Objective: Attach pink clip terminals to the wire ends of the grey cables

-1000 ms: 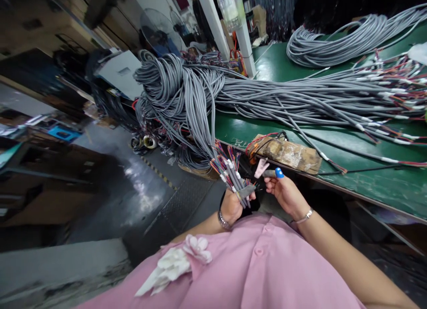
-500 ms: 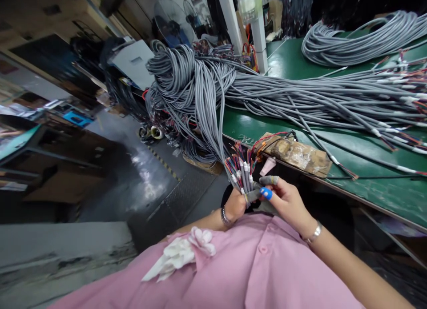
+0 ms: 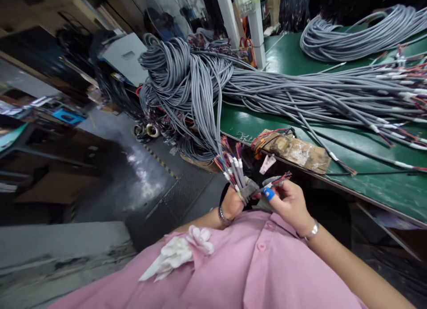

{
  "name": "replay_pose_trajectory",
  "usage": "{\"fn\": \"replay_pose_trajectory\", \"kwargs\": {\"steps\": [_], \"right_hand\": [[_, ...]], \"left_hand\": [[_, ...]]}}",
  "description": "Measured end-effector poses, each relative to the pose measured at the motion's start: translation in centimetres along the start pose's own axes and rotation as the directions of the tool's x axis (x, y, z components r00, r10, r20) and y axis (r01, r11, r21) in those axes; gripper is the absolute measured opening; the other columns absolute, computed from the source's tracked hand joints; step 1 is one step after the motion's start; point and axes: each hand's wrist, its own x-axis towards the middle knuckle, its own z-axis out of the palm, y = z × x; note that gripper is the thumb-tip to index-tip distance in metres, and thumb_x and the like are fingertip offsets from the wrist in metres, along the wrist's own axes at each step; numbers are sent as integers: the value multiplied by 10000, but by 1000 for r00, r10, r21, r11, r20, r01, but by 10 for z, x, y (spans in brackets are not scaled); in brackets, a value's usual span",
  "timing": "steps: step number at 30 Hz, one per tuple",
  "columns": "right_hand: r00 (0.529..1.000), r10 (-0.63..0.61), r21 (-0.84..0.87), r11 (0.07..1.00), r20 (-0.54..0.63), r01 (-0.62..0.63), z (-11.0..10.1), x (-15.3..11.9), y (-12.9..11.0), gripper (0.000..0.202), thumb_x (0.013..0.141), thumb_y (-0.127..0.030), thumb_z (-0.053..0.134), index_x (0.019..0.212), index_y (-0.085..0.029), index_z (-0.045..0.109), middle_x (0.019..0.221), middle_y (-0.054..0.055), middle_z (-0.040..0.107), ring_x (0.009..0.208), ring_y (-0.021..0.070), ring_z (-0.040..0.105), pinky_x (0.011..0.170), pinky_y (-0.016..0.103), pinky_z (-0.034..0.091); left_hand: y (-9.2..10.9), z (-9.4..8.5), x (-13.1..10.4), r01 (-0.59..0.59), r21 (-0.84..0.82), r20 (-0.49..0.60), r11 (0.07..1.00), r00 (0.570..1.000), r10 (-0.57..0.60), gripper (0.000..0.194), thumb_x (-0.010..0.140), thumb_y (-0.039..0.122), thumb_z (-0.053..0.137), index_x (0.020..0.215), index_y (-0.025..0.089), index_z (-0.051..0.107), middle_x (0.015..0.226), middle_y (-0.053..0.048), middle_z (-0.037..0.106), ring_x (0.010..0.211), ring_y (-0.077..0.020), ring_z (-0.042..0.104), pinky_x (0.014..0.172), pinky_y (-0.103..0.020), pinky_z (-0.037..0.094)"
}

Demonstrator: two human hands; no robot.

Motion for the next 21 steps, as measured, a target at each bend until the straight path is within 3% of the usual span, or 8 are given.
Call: {"fn": "replay_pose_trajectory", "kwargs": {"steps": [4, 7, 11, 15, 18, 21], "right_hand": [[995, -89, -104, 990, 46, 94, -5, 0, -4, 91, 792, -282, 674, 856, -218, 687, 742, 40, 648, 672, 197, 604, 624, 303, 490], [992, -114, -112, 987, 54, 119, -9, 0, -6, 135, 794, -266, 667, 919, -223, 695, 744, 37, 641, 663, 193, 593, 609, 298, 480], [995, -93, -118, 989, 20, 95, -15, -1, 2, 147, 798, -293, 660, 919, -218, 700, 767, 44, 647, 650, 191, 589, 610, 303, 485], [997, -82, -145, 986, 0, 82, -19, 0, 7, 141, 805, -326, 654, 869, -209, 701, 762, 49, 659, 644, 191, 598, 604, 300, 490], [995, -97, -141, 985, 27, 99, -18, 1, 2, 123, 818, -319, 642, 847, -210, 691, 763, 51, 663, 640, 182, 594, 599, 295, 486], [994, -99, -97, 990, 48, 103, -11, 5, -13, 106, 818, -312, 650, 821, -211, 682, 718, 44, 659, 638, 181, 601, 592, 289, 489]], "left_hand": [[1, -9, 0, -99, -89, -131, 991, 988, 87, 345, 744, 475, 687, 676, 138, 648, 660, -60, 670, 619, -165, 625, 636, -294, 499], [7, -23, -4, -158, -163, -182, 974, 975, 128, 317, 733, 469, 678, 699, 157, 631, 620, -32, 641, 576, -155, 603, 591, -287, 487], [20, -42, -15, -161, -214, -179, 963, 976, 124, 324, 739, 474, 660, 676, 164, 589, 576, -13, 589, 445, -103, 492, 445, -233, 365], [32, -52, -25, -178, -264, -171, 948, 976, 136, 293, 756, 417, 655, 647, 168, 548, 525, 3, 536, 403, -72, 402, 428, -218, 304], [33, -53, -26, -177, -276, -165, 945, 977, 135, 280, 751, 415, 662, 664, 169, 560, 529, 4, 538, 411, -75, 410, 432, -217, 310], [29, -45, -23, -149, -230, -170, 962, 979, 111, 322, 736, 479, 671, 685, 168, 602, 623, -34, 618, 508, -118, 529, 474, -238, 386]]}}
